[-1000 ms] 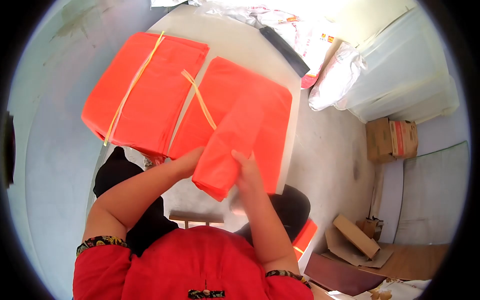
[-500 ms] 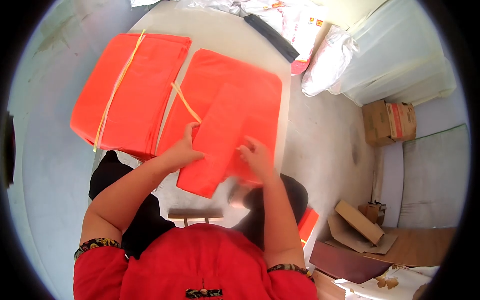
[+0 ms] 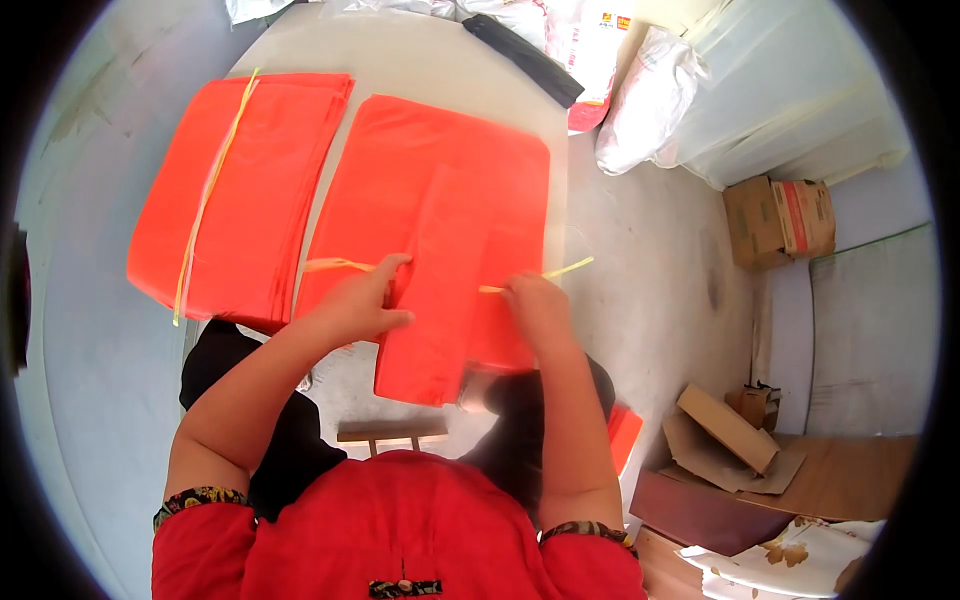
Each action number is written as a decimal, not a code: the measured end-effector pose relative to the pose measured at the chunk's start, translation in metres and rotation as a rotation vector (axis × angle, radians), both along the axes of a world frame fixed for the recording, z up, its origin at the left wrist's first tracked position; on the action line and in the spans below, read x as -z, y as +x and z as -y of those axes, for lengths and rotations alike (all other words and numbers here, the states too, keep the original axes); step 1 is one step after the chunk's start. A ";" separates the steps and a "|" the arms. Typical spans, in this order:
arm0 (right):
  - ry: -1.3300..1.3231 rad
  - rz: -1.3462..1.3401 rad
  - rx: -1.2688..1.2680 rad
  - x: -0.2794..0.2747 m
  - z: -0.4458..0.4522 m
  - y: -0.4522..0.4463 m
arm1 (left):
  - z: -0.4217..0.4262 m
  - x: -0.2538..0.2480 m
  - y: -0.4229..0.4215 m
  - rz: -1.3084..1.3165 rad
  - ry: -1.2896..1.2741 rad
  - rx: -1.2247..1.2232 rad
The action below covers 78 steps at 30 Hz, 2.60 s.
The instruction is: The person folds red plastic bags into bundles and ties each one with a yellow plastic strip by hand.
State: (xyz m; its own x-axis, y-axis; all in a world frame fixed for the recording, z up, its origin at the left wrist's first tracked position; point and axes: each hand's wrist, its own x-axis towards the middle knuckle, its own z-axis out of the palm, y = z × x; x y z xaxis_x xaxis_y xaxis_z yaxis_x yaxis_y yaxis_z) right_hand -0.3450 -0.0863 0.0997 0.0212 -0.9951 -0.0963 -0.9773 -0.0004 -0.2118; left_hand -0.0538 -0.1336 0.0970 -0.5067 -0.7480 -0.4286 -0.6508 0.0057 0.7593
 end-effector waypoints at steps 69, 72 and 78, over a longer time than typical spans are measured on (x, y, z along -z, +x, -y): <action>-0.441 0.455 -0.282 0.019 0.036 0.074 | 0.034 0.008 -0.021 -0.259 -0.605 0.018; -0.319 0.575 -0.261 0.023 0.038 0.072 | 0.034 0.008 -0.019 -0.300 -0.558 0.017; -0.128 0.703 -0.380 0.019 0.046 0.062 | 0.035 0.011 -0.018 -0.347 -0.393 -0.041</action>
State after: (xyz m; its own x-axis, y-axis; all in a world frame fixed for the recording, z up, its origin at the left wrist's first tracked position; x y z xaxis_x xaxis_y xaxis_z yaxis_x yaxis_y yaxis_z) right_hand -0.2826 -0.1319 0.0804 0.3735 -0.9101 0.1795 -0.5434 -0.3715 -0.7528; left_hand -0.0714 -0.1685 0.0863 -0.5359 -0.8408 0.0767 -0.3668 0.3137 0.8758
